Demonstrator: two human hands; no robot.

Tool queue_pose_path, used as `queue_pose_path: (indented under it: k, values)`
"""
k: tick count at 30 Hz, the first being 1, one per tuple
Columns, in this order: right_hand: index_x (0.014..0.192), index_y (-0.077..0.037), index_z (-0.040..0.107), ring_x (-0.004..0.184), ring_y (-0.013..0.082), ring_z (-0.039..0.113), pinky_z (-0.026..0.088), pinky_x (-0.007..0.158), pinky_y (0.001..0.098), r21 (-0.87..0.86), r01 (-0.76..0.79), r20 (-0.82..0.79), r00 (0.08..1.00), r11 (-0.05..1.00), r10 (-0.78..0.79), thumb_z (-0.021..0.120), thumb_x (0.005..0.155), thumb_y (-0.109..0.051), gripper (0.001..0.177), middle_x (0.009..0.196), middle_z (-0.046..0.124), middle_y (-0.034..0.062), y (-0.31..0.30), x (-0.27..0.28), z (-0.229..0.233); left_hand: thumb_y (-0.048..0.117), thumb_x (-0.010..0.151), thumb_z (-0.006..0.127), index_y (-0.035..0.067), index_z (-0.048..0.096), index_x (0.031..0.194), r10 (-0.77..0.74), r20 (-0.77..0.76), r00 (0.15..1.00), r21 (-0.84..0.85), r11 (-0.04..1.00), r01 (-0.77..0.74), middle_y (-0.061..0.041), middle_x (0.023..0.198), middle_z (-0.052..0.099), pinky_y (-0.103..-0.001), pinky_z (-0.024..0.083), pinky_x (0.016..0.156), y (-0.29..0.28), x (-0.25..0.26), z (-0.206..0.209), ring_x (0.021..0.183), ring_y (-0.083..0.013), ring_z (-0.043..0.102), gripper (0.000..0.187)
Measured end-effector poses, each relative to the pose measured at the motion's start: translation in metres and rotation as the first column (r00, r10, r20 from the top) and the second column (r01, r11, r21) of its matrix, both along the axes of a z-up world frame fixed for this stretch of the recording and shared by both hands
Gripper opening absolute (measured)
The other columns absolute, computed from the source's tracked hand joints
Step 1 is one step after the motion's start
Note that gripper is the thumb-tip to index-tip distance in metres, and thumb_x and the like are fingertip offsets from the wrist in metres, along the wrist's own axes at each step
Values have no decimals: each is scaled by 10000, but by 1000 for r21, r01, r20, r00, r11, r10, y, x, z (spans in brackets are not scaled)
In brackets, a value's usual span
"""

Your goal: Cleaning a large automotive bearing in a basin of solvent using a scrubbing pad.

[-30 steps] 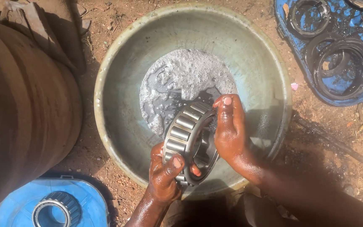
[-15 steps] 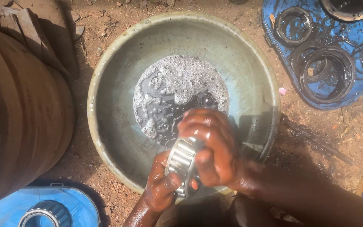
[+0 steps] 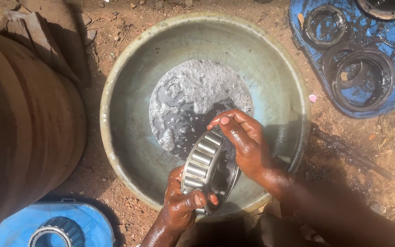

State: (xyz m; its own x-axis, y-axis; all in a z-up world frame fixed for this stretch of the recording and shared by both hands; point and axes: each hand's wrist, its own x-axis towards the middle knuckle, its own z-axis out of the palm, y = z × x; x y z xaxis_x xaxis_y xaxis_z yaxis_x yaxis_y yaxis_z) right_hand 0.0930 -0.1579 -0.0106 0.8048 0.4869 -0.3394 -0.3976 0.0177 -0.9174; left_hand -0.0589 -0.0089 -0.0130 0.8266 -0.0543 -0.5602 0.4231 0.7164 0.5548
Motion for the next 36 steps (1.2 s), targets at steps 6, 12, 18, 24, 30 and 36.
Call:
queue_pose_path:
  k: [6,12,18,24,30,36]
  values:
    - [1229,-103,624,1141,201,538,389,1044,463,-310,229,-591,714,923,-376,588,924,-422,444,1250,596,83,-6,-19,-24,369,739,873,-48,502,1328,117,-14,993,9,993,-117,-196,970,710,-385,585,698,-1,-11,-9,767,-249,695,813]
    - [1384,-213,520,1510,257,263,44,1224,564,-374,151,-739,547,915,-393,600,886,-497,580,1598,400,80,-13,-25,-32,487,746,856,-38,507,1307,160,9,987,69,985,-161,-194,877,707,-397,598,646,0,-13,-15,728,-262,707,844]
    - [1359,-188,576,1568,279,49,-25,1192,705,-385,81,-727,587,919,-356,645,815,-448,607,1670,273,62,-25,-7,-29,544,845,803,-84,593,1192,214,96,972,-56,976,-209,-160,769,693,-357,593,626,1,-8,-14,673,-234,692,748]
    - [1348,-221,556,1548,312,134,40,1185,725,-306,46,-779,562,951,-278,644,829,-512,601,1662,302,37,-37,-10,-36,778,939,470,-64,646,999,335,-5,942,-223,918,-327,-170,750,705,-394,616,600,3,-17,-23,641,-269,714,863]
    - [1258,-164,638,1325,276,505,243,1105,716,-206,114,-810,537,972,-235,610,896,-474,478,1362,614,51,-17,-28,-14,858,868,209,-47,684,995,184,-213,959,-394,882,-257,-188,792,714,-396,618,611,6,18,15,647,-273,722,1030]
    - [1238,-46,636,1162,265,607,498,989,504,59,66,-654,756,996,-11,565,983,-433,469,1158,695,107,-27,-20,-44,812,975,195,-52,657,1100,45,-146,988,-453,885,-107,-191,828,692,-396,613,655,-2,5,-1,684,-272,713,988]
